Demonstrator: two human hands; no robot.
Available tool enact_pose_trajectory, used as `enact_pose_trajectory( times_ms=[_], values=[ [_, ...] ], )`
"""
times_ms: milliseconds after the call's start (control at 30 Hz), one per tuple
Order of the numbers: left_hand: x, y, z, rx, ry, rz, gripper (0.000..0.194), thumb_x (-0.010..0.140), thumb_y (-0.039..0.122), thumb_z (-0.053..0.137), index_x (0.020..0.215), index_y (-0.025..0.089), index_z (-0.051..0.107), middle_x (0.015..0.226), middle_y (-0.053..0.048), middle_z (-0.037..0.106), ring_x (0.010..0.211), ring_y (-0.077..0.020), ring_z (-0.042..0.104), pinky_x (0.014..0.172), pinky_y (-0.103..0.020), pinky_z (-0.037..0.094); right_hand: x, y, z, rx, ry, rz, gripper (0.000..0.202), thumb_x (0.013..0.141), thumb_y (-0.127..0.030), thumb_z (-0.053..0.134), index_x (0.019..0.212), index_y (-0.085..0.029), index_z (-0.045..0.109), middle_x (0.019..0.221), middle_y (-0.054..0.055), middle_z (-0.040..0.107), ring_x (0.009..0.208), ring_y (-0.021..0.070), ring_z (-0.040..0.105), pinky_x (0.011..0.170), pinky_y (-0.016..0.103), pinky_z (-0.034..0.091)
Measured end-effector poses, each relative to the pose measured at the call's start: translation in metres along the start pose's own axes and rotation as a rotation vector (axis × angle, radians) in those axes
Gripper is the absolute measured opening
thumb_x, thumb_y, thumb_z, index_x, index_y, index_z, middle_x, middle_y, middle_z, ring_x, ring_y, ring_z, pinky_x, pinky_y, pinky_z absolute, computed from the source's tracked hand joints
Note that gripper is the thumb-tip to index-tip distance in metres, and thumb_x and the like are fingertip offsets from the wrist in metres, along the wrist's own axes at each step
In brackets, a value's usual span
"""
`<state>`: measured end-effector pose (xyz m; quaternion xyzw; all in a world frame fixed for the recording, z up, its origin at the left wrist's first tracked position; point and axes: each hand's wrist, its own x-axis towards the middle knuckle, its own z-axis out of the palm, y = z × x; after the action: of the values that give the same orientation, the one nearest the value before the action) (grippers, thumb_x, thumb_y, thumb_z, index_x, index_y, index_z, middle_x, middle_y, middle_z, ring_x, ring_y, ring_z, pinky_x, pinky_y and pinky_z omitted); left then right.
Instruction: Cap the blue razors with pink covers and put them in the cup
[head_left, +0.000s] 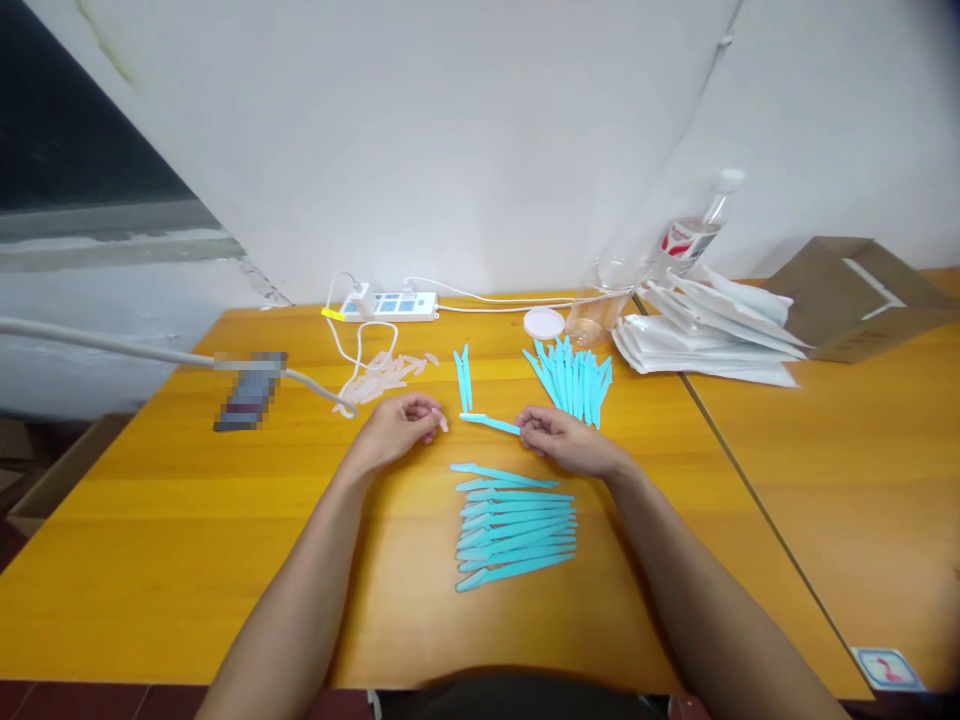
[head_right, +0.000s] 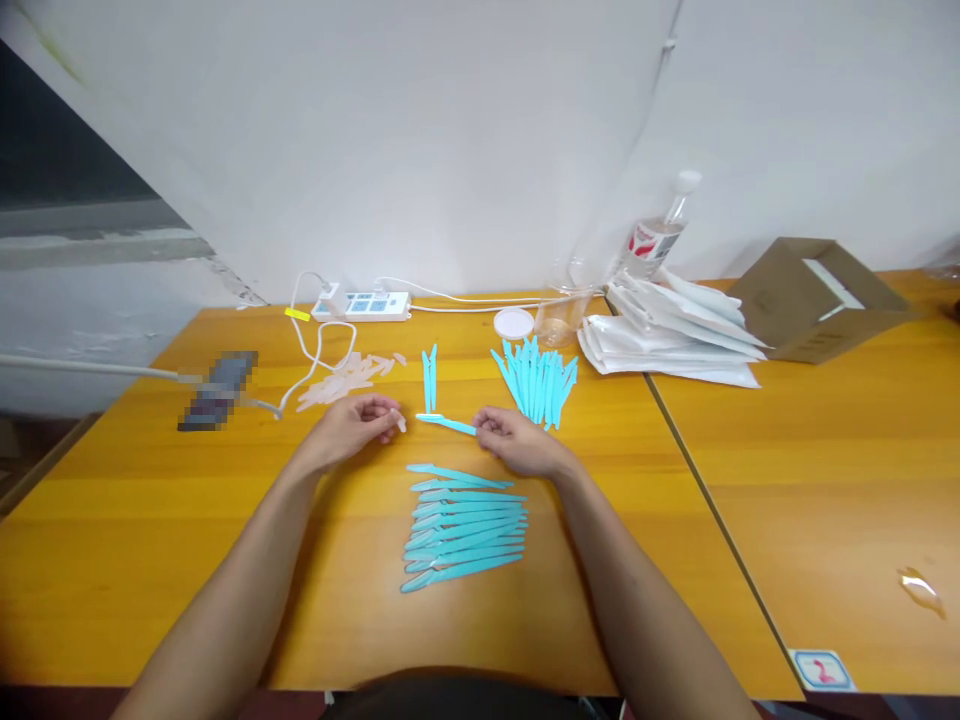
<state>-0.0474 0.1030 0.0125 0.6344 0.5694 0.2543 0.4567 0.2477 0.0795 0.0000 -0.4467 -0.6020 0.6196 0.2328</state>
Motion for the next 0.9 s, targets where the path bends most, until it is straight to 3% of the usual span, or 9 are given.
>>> enact_pose_trajectory(
  times_ms=[67,167,333,600,733,900],
  values=[
    [-0.012,-0.004,0.009,-0.324,0.026,-0.040,0.042,0.078,0.047,0.075,0.103,0.013,0.069,0.091,-0.009,0.077,0.068,-0.0156,0.066,0.071,-0.030,0.054,-0.003,0.001,0.001,0.039,-0.003,0.011,0.017,0.087,-0.034,0.058,0.095,-0.020,0.053,0.071,-0.007,0.047,0.056,0.0083,0.036,0.051,0.022,0.027],
    [-0.023,-0.006,0.019,-0.511,0.074,-0.058,0.048,0.073,0.046,0.083,0.106,0.013,0.072,0.097,-0.011,0.078,0.076,-0.0157,0.068,0.078,-0.031,0.054,-0.004,-0.002,0.000,0.028,-0.018,0.014,0.019,0.086,-0.036,0.059,0.093,-0.020,0.053,0.069,-0.007,0.043,0.056,0.0081,0.034,0.051,0.022,0.026],
    [-0.028,-0.007,0.018,-0.426,0.056,-0.090,0.049,0.073,0.051,0.083,0.103,0.013,0.076,0.084,-0.007,0.075,0.071,-0.0142,0.065,0.075,-0.029,0.053,-0.008,-0.008,-0.001,-0.087,-0.037,0.001,0.022,0.089,-0.040,0.057,0.093,-0.018,0.055,0.067,-0.007,0.043,0.056,0.0086,0.033,0.051,0.022,0.026],
    [-0.031,-0.003,0.020,-0.251,-0.086,-0.076,0.047,0.081,0.057,0.072,0.093,0.012,0.076,0.073,-0.004,0.068,0.062,-0.0110,0.058,0.062,-0.024,0.047,-0.012,-0.007,-0.003,-0.262,-0.044,-0.052,0.025,0.094,-0.042,0.051,0.092,-0.018,0.058,0.070,-0.005,0.046,0.060,0.0095,0.035,0.054,0.023,0.030],
    [-0.032,-0.002,0.021,-0.158,-0.070,-0.063,0.046,0.083,0.057,0.069,0.089,0.012,0.075,0.071,-0.004,0.068,0.060,-0.0114,0.058,0.060,-0.023,0.046,-0.013,-0.006,-0.002,-0.319,-0.034,-0.062,0.025,0.095,-0.041,0.050,0.093,-0.018,0.059,0.072,-0.005,0.049,0.062,0.0102,0.038,0.056,0.023,0.032],
    [-0.034,-0.001,0.014,-0.207,-0.014,-0.122,0.044,0.079,0.055,0.074,0.089,0.013,0.075,0.071,-0.004,0.069,0.058,-0.0114,0.058,0.060,-0.024,0.047,-0.015,-0.005,-0.002,-0.305,-0.016,-0.078,0.025,0.096,-0.042,0.050,0.092,-0.019,0.059,0.074,-0.004,0.050,0.063,0.0107,0.040,0.057,0.023,0.033]
  ],
)
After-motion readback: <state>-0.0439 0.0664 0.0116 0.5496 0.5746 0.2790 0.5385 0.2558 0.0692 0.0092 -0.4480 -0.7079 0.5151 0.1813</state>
